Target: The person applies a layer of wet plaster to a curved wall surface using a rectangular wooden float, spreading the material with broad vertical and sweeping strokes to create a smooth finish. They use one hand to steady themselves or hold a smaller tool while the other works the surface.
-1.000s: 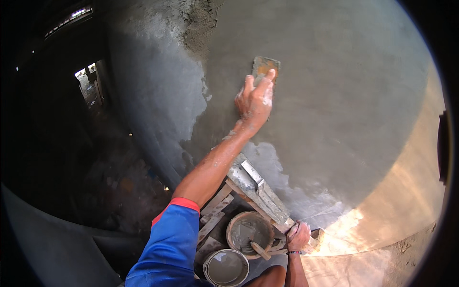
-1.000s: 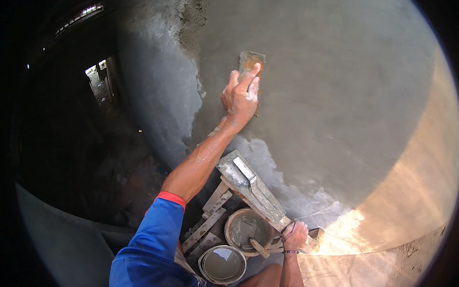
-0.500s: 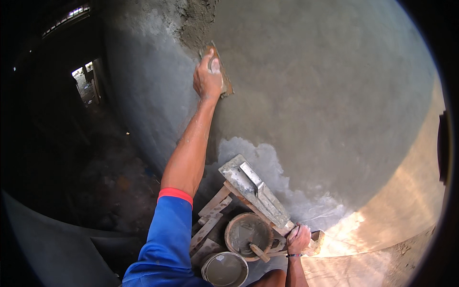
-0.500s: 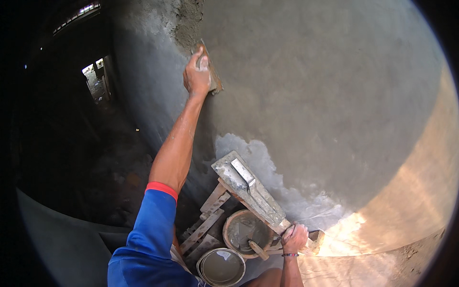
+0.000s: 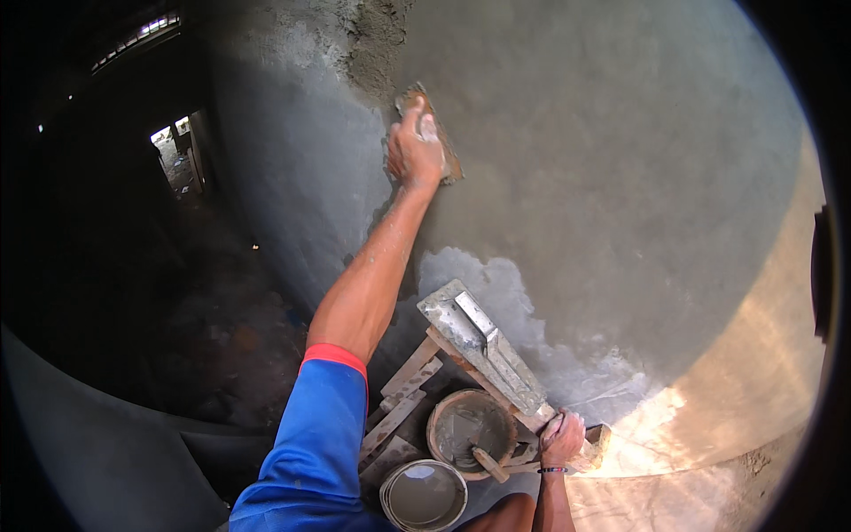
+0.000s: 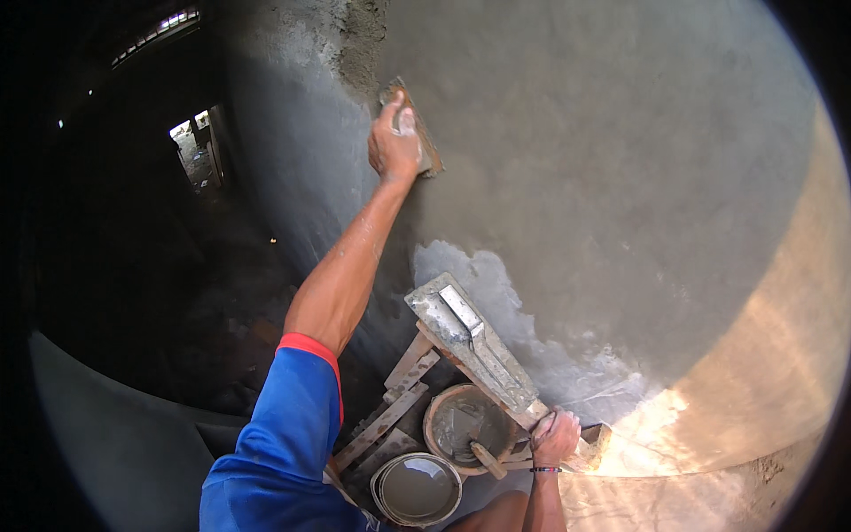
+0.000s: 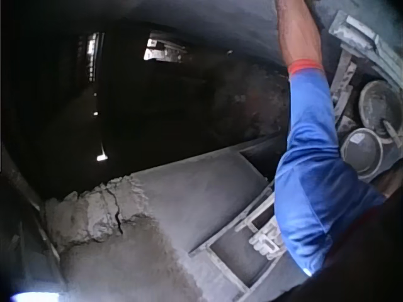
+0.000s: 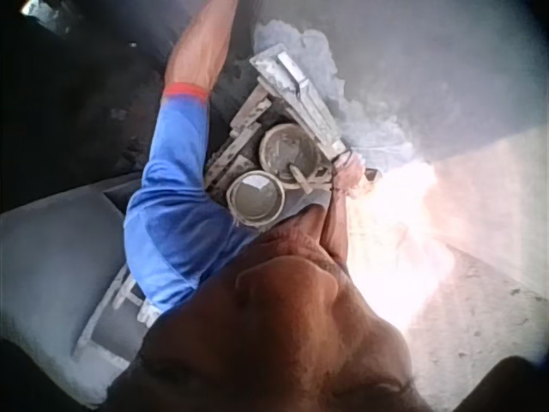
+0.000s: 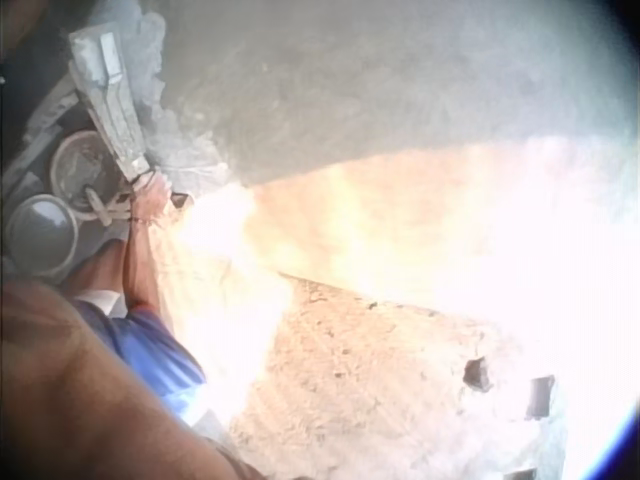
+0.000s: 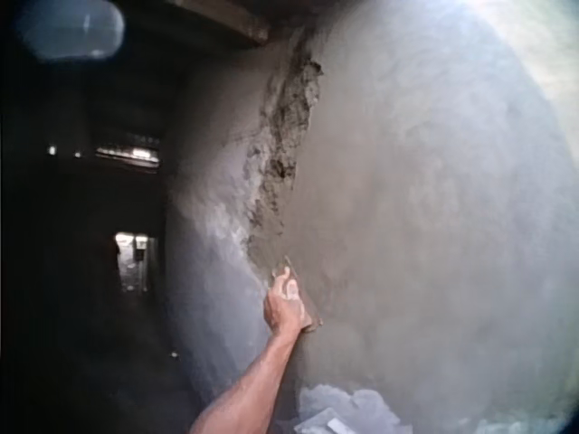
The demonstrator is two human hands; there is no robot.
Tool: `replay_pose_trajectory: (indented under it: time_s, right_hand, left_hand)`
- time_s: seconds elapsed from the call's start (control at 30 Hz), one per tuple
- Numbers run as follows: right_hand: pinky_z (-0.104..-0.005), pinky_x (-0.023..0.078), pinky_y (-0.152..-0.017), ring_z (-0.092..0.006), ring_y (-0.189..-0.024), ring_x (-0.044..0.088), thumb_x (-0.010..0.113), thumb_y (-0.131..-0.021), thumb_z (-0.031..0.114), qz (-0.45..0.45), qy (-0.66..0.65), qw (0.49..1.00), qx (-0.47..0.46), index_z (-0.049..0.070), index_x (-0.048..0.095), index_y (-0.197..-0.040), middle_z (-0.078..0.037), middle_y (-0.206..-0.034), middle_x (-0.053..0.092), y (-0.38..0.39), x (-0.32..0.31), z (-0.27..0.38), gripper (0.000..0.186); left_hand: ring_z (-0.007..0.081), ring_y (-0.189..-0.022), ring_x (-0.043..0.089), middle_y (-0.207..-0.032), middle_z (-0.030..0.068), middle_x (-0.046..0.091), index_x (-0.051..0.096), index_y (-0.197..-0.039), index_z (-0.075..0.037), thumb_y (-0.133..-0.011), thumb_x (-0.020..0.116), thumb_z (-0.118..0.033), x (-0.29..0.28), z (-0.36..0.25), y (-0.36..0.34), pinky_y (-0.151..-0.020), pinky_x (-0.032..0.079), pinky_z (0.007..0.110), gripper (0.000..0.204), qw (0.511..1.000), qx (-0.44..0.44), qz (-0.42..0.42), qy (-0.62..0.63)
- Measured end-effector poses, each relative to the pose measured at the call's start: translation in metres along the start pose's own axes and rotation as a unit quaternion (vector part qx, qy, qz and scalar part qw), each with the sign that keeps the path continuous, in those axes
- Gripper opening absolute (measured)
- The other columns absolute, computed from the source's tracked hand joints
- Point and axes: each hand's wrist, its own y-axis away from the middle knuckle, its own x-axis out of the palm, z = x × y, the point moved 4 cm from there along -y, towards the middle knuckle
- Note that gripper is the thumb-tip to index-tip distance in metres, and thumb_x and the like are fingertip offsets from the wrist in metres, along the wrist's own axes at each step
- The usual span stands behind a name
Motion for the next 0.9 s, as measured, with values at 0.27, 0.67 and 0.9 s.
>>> replay_pose_trajectory:
  time_s: [0.27,0.67,0.9]
  right_hand:
    - [-0.044,0.041,-0.069,-0.0334,-0.077,0.055,0.053,-0.083,0.011,-0.002,0.002,1.0,0.0,0.004,0.064,-0.093,-0.013,-0.082,0.056,0.005,0.001,-0.008,0.016]
    - [-0.046,0.042,-0.072,-0.0351,-0.08,0.055,0.053,-0.082,0.013,-0.025,-0.002,0.999,-0.025,0.003,0.065,-0.094,-0.015,-0.082,0.057,0.004,0.0,-0.007,0.019]
    - [-0.0452,0.042,-0.072,-0.0353,-0.08,0.055,0.052,-0.082,0.011,0.002,-0.007,1.0,0.003,0.003,0.064,-0.093,-0.014,-0.082,0.056,0.001,-0.001,0.0,0.019]
  left_hand:
    - [0.0364,-0.107,0.065,-0.112,0.0157,0.069,0.067,-0.122,-0.023,-0.094,0.056,-0.028,-0.028,-0.115,-0.058,-0.089,0.052,0.045,0.031,0.98,0.196,-0.033,0.025]
    - [0.0352,-0.091,0.063,-0.094,0.0135,0.059,0.063,-0.129,-0.026,-0.093,0.065,-0.022,0.009,-0.007,0.088,-0.081,0.05,0.046,0.036,0.985,0.165,0.043,0.015]
    - [0.0355,-0.105,0.064,-0.109,0.0146,0.07,0.065,-0.127,-0.022,-0.097,0.059,-0.031,-0.017,0.015,-0.032,-0.087,0.049,0.046,0.033,0.999,-0.023,-0.022,0.02]
